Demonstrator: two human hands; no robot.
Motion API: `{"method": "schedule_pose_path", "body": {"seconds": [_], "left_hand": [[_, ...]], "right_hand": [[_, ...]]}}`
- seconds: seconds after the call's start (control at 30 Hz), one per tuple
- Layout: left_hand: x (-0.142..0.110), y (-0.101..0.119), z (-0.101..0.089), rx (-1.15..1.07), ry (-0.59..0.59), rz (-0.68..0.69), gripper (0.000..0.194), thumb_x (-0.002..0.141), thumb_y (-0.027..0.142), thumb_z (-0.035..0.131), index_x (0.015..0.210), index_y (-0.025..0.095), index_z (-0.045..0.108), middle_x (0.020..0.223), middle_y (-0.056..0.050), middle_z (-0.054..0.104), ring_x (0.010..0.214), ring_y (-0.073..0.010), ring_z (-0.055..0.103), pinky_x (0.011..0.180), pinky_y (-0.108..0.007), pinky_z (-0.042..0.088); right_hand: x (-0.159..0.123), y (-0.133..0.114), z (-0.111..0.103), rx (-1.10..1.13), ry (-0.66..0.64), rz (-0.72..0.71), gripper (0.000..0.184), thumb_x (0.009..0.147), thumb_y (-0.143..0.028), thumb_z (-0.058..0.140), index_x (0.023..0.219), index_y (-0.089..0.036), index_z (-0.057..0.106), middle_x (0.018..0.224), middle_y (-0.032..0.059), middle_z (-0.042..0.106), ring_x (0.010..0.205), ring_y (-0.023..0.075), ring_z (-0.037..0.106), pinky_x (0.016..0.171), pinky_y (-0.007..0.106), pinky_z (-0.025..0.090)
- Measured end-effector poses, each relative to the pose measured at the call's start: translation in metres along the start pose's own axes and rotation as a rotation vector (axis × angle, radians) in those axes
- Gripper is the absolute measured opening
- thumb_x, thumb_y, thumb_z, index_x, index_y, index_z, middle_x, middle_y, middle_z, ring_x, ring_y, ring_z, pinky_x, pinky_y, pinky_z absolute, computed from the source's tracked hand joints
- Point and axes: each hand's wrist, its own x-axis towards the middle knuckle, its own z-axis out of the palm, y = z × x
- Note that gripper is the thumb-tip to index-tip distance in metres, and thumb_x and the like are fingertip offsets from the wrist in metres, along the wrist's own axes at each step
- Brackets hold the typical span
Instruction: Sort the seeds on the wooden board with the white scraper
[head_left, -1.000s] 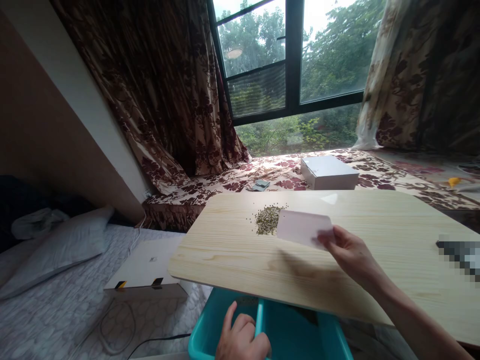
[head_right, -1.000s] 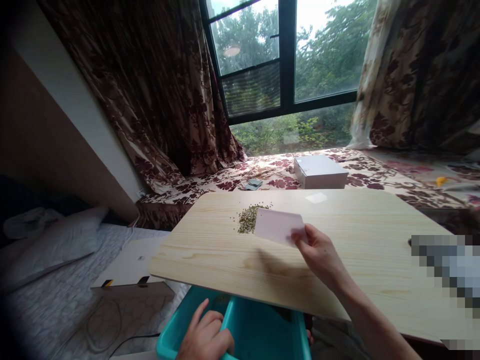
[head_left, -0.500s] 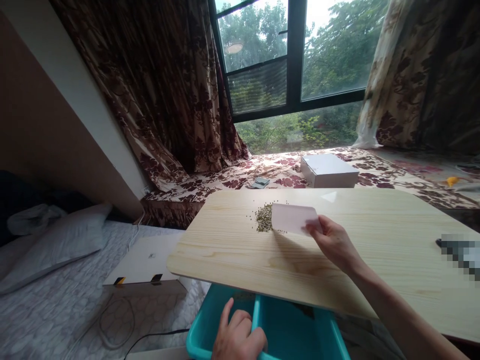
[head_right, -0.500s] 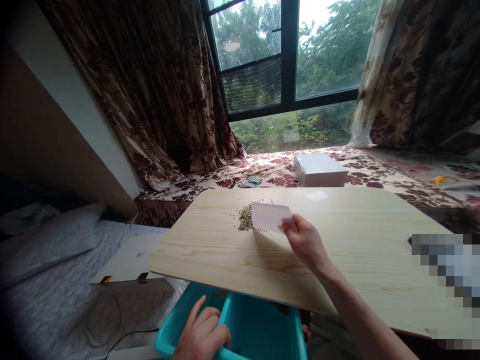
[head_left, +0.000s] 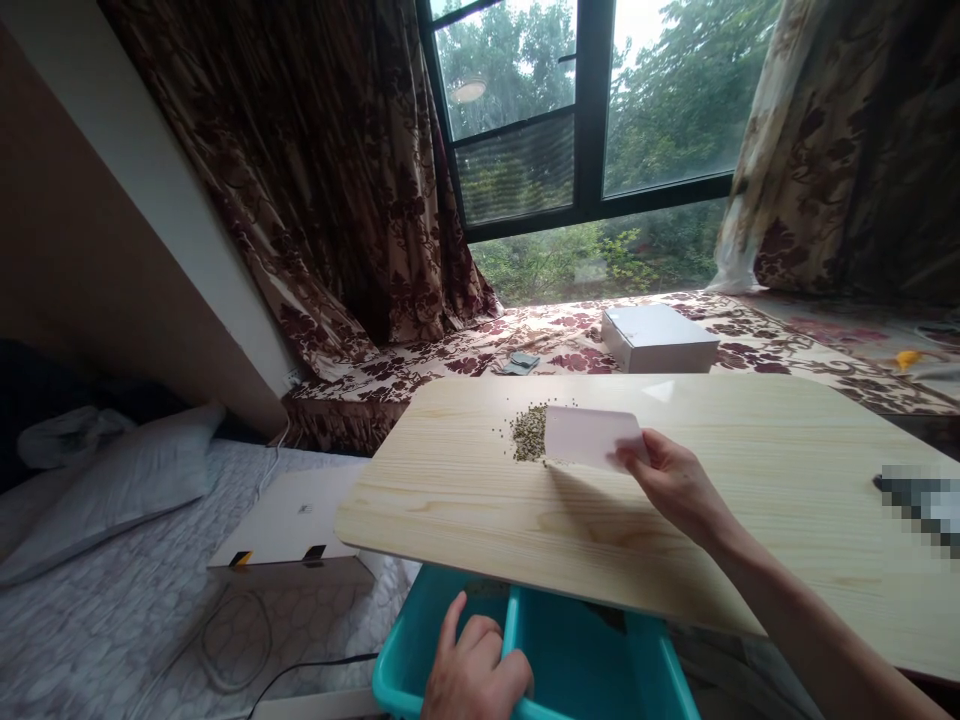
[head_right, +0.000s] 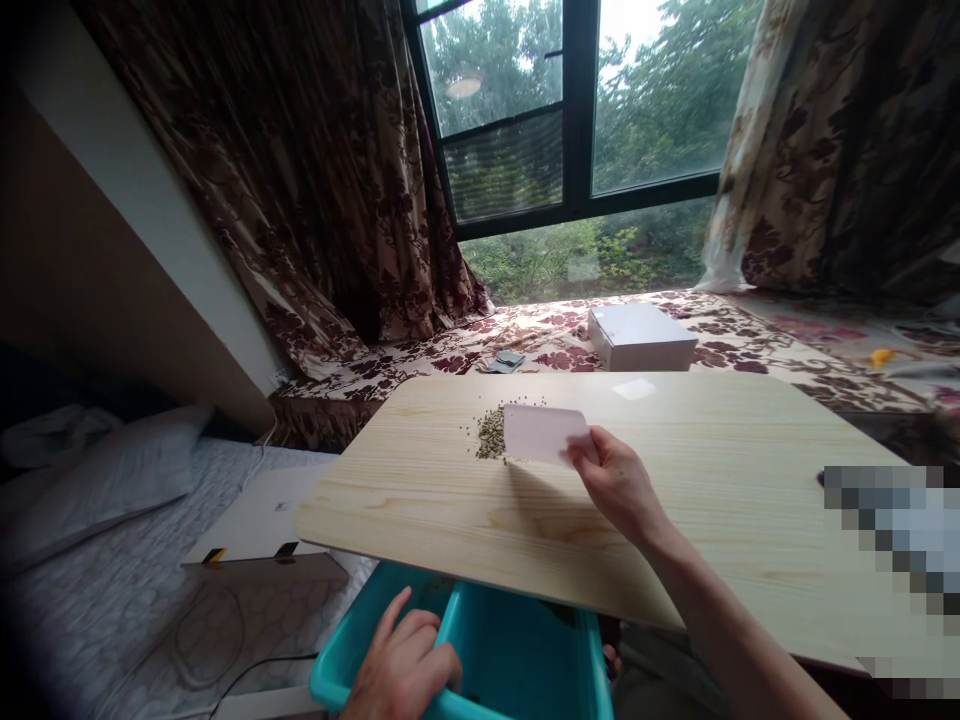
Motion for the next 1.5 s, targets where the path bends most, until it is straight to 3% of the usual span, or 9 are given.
{"method": "schedule_pose_path", "body": {"seconds": [0.17,0.43,0.63,0.73,0.87,1.0,1.13,1.27,1.5], "left_hand": [[-0.003,-0.002,0.005,-0.029,0.024,-0.014,0.026,0.092,0.017,0.032,0.075,0.025,0.050,0.066,0.003,0.047,0.077,-0.0166,0.058,0.102,-0.055,0.035],[0.000,0.000,0.002,-0.009,0.004,-0.005,0.032,0.095,0.021,0.025,0.075,0.024,0.049,0.065,0.002,0.047,0.078,-0.0177,0.058,0.099,-0.059,0.037],[-0.001,0.000,0.004,-0.004,0.070,-0.020,0.034,0.096,0.016,0.026,0.074,0.025,0.050,0.064,0.003,0.046,0.075,-0.0157,0.057,0.102,-0.054,0.036],[0.001,0.002,0.001,0.007,0.063,-0.027,0.036,0.098,0.023,0.025,0.072,0.025,0.050,0.064,0.003,0.046,0.075,-0.0165,0.058,0.100,-0.056,0.038],[0.005,0.005,-0.005,0.017,0.049,-0.033,0.033,0.096,0.035,0.035,0.069,0.024,0.048,0.063,0.004,0.045,0.074,-0.0168,0.057,0.097,-0.057,0.040],[0.006,0.006,-0.009,0.014,0.042,-0.031,0.033,0.096,0.037,0.035,0.068,0.023,0.048,0.062,0.004,0.044,0.073,-0.0169,0.058,0.095,-0.059,0.041],[0.003,0.004,-0.006,-0.015,0.052,-0.037,0.035,0.088,0.052,0.049,0.068,0.023,0.048,0.063,0.005,0.044,0.073,-0.0175,0.058,0.095,-0.059,0.040],[0.002,0.002,-0.002,-0.037,0.060,-0.036,0.042,0.082,0.063,0.052,0.068,0.023,0.048,0.064,0.005,0.044,0.073,-0.0182,0.057,0.096,-0.059,0.039],[-0.005,-0.004,0.000,0.007,0.074,-0.025,0.042,0.080,0.063,0.053,0.068,0.024,0.047,0.063,0.004,0.044,0.074,-0.0193,0.057,0.098,-0.058,0.036]], "right_hand": [[0.000,0.003,0.002,0.051,-0.015,-0.005,0.018,0.076,-0.037,0.058,0.078,-0.020,0.063,0.073,0.0041,0.071,0.069,0.0208,0.064,0.064,0.031,0.048],[-0.001,0.001,0.002,0.081,-0.007,0.014,0.019,0.075,-0.037,0.058,0.077,-0.019,0.062,0.073,0.0048,0.071,0.070,0.0216,0.065,0.064,0.031,0.049],[-0.003,0.004,0.002,0.072,-0.026,0.018,0.019,0.074,-0.038,0.058,0.075,-0.020,0.063,0.072,0.0048,0.071,0.069,0.0217,0.065,0.063,0.032,0.049],[-0.005,0.006,0.001,0.099,-0.030,0.027,0.020,0.075,-0.039,0.058,0.076,-0.020,0.063,0.072,0.0049,0.071,0.069,0.0216,0.065,0.063,0.031,0.050],[-0.003,0.009,0.006,0.115,-0.018,0.030,0.020,0.074,-0.039,0.058,0.078,-0.019,0.063,0.073,0.0046,0.071,0.069,0.0210,0.064,0.063,0.032,0.049],[0.001,0.012,0.012,0.118,-0.031,0.025,0.020,0.074,-0.038,0.058,0.079,-0.019,0.064,0.073,0.0042,0.071,0.069,0.0208,0.064,0.065,0.032,0.049],[0.000,0.014,0.011,0.120,-0.060,0.034,0.023,0.074,-0.039,0.059,0.081,-0.018,0.065,0.077,0.0056,0.072,0.072,0.0217,0.065,0.067,0.033,0.050],[-0.002,0.014,0.009,0.159,-0.078,0.052,0.024,0.075,-0.039,0.059,0.084,-0.018,0.065,0.082,0.0068,0.073,0.076,0.0228,0.066,0.070,0.034,0.051],[-0.002,0.014,0.017,0.188,-0.115,0.034,0.025,0.076,-0.040,0.060,0.086,-0.018,0.065,0.084,0.0072,0.073,0.078,0.0233,0.067,0.072,0.034,0.052]]}}
